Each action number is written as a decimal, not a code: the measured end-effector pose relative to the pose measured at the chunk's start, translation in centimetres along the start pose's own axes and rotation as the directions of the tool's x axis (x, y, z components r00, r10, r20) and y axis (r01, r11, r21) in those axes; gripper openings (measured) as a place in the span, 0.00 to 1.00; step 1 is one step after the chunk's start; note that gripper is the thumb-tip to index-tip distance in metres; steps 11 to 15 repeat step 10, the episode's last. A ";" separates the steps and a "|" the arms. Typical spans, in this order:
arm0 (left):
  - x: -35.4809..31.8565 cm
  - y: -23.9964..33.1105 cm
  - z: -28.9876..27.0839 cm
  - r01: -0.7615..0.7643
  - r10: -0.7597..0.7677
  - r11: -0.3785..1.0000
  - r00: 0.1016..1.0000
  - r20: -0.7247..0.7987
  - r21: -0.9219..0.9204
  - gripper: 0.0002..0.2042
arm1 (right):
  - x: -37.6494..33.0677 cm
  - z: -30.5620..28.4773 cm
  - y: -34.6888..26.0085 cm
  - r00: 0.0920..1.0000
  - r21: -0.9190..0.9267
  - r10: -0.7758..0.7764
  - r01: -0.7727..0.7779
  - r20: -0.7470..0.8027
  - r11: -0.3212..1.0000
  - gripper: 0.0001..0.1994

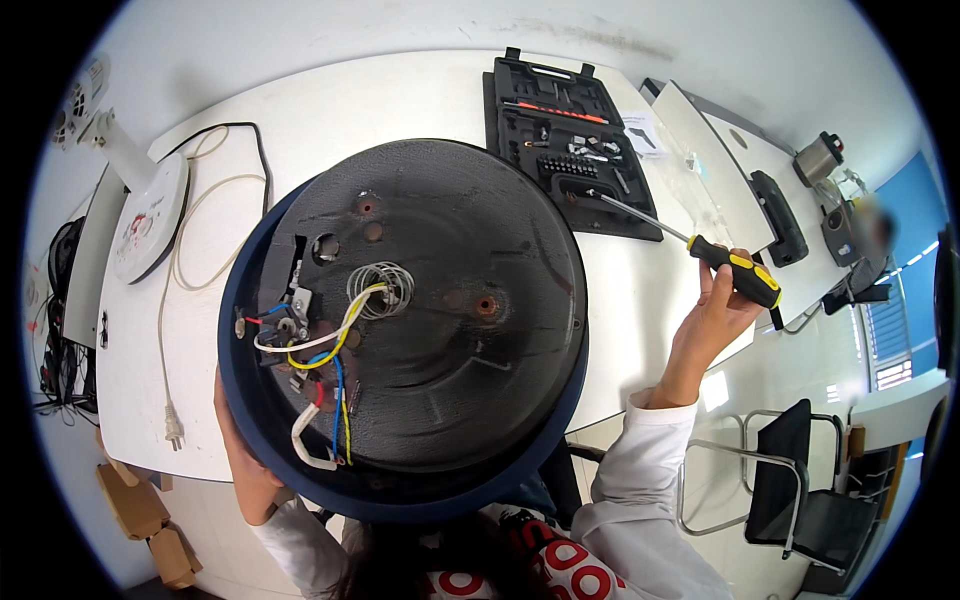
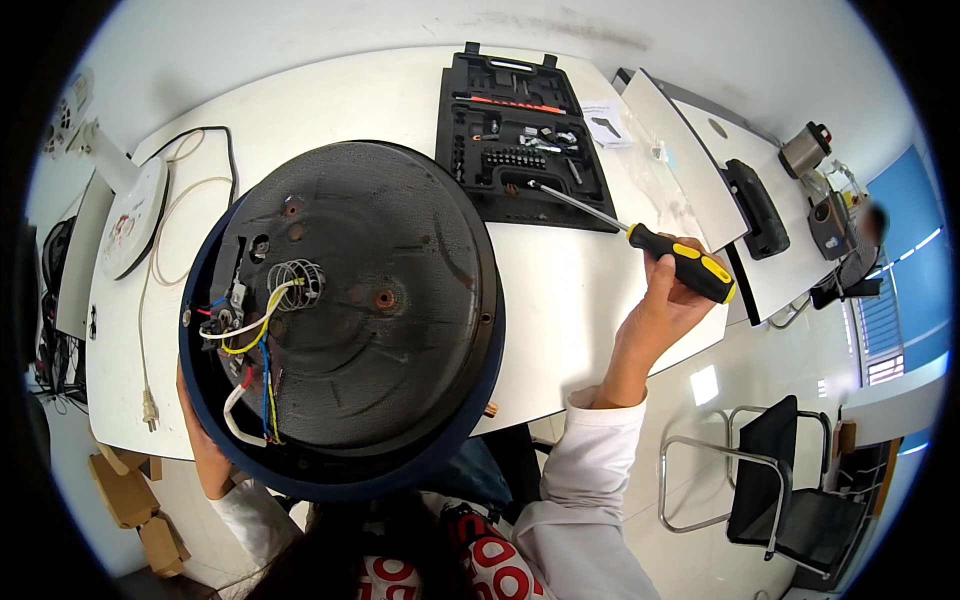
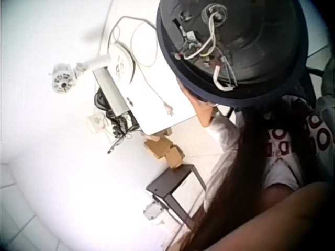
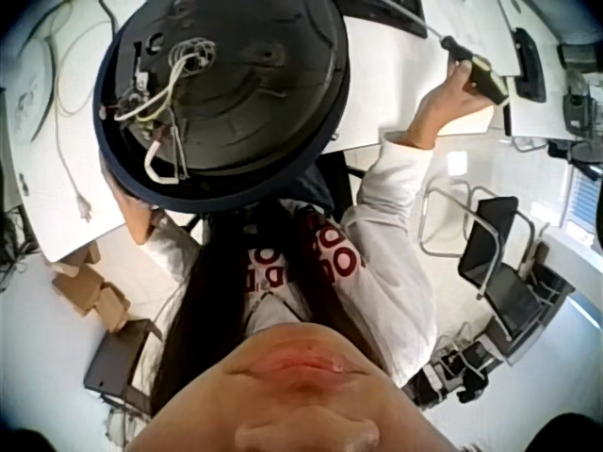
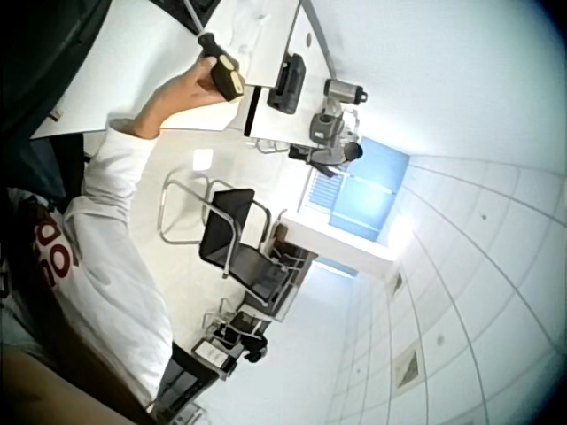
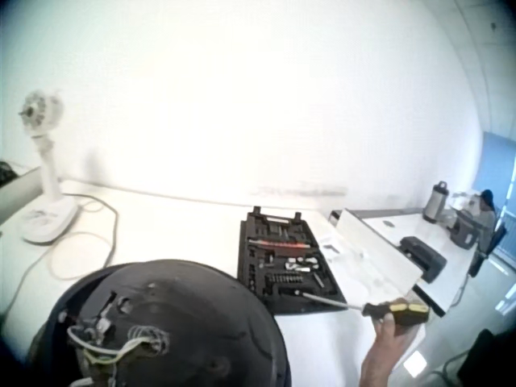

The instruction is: The person uses a screwdriver to remove screws from the base of a blue circular appliance. They then lift off the top cover to reveal the internal motor and wiring, and continue to remove additional screws from the motor housing.

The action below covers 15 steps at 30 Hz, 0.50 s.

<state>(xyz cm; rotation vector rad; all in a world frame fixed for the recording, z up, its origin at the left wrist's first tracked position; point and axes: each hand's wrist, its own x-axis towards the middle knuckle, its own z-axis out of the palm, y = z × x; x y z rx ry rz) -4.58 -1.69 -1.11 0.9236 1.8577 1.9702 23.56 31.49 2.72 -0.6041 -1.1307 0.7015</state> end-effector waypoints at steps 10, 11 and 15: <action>-0.1 0.8 -0.2 -0.006 0.004 0.999 0.999 0.033 0.049 0.66 | -0.8 -0.5 0.6 0.998 0.013 0.025 -0.024 -0.053 1.000 0.18; -0.1 0.8 -0.2 -0.006 0.004 0.999 0.999 0.033 0.049 0.66 | -0.8 -0.5 0.6 0.998 0.013 0.025 -0.024 -0.053 1.000 0.18; -0.1 0.8 -0.2 -0.006 0.004 0.999 0.999 0.033 0.049 0.66 | -0.8 -0.5 0.6 0.998 0.013 0.025 -0.024 -0.053 1.000 0.18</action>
